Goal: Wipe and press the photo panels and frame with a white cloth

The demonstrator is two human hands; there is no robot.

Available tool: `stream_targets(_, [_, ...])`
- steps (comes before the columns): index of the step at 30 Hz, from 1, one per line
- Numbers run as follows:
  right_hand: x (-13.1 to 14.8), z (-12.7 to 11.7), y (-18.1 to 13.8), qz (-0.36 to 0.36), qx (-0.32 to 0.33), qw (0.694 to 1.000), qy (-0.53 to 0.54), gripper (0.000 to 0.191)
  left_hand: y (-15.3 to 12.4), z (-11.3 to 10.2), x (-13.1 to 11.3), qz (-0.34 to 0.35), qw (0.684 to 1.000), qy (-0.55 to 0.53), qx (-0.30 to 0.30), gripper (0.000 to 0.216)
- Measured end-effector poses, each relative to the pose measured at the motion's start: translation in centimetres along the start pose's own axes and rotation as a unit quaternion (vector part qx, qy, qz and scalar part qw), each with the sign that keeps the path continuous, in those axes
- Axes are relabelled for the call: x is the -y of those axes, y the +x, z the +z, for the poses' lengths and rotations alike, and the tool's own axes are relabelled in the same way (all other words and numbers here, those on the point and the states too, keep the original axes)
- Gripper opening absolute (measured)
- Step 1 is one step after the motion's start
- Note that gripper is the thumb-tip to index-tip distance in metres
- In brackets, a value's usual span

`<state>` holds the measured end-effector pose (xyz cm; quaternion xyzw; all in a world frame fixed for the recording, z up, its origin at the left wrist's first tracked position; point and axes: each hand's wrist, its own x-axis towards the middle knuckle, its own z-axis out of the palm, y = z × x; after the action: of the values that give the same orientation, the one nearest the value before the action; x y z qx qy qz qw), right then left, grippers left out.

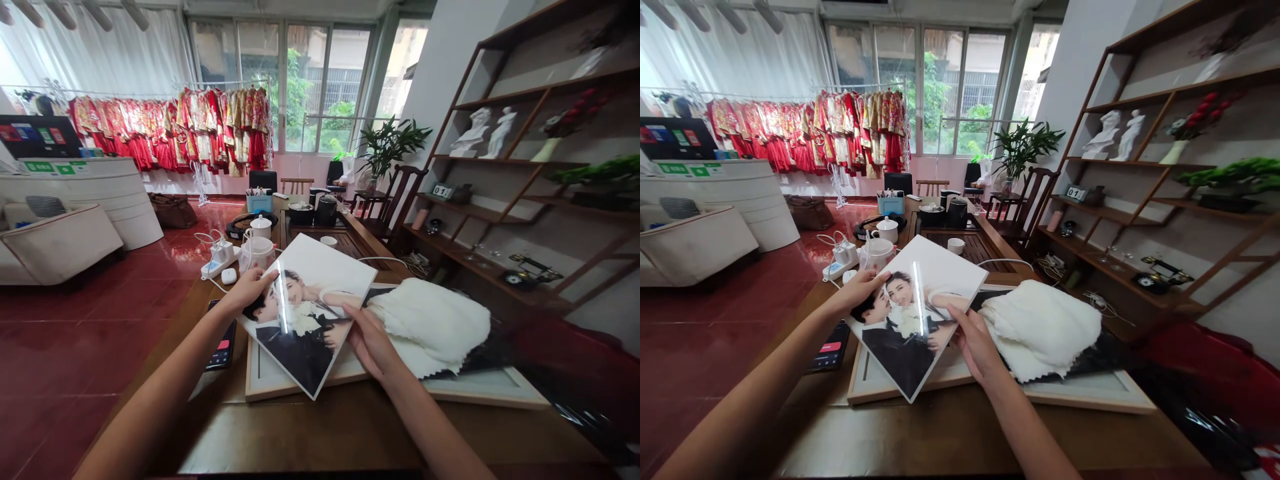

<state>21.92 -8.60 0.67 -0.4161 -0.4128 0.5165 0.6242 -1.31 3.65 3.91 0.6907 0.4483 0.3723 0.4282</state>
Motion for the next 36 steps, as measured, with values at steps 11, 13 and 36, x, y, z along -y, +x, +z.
stream_targets(11, [-2.6,0.8,0.3,-0.079,-0.105,0.991,-0.003,0.043,0.0,2.2,1.7,-0.024,0.999,-0.043,0.004,0.049])
stream_targets(13, [-2.3,0.7,0.2,-0.095,-0.115,0.989,-0.019,0.041,0.0,2.5,1.9,-0.031,0.998,-0.057,0.008,0.046])
stream_targets(36, [9.7,2.5,-1.9,-0.506,0.092,0.546,-0.661,0.041,-2.4,-1.6,-1.2,-0.127,0.887,-0.427,0.119,0.044])
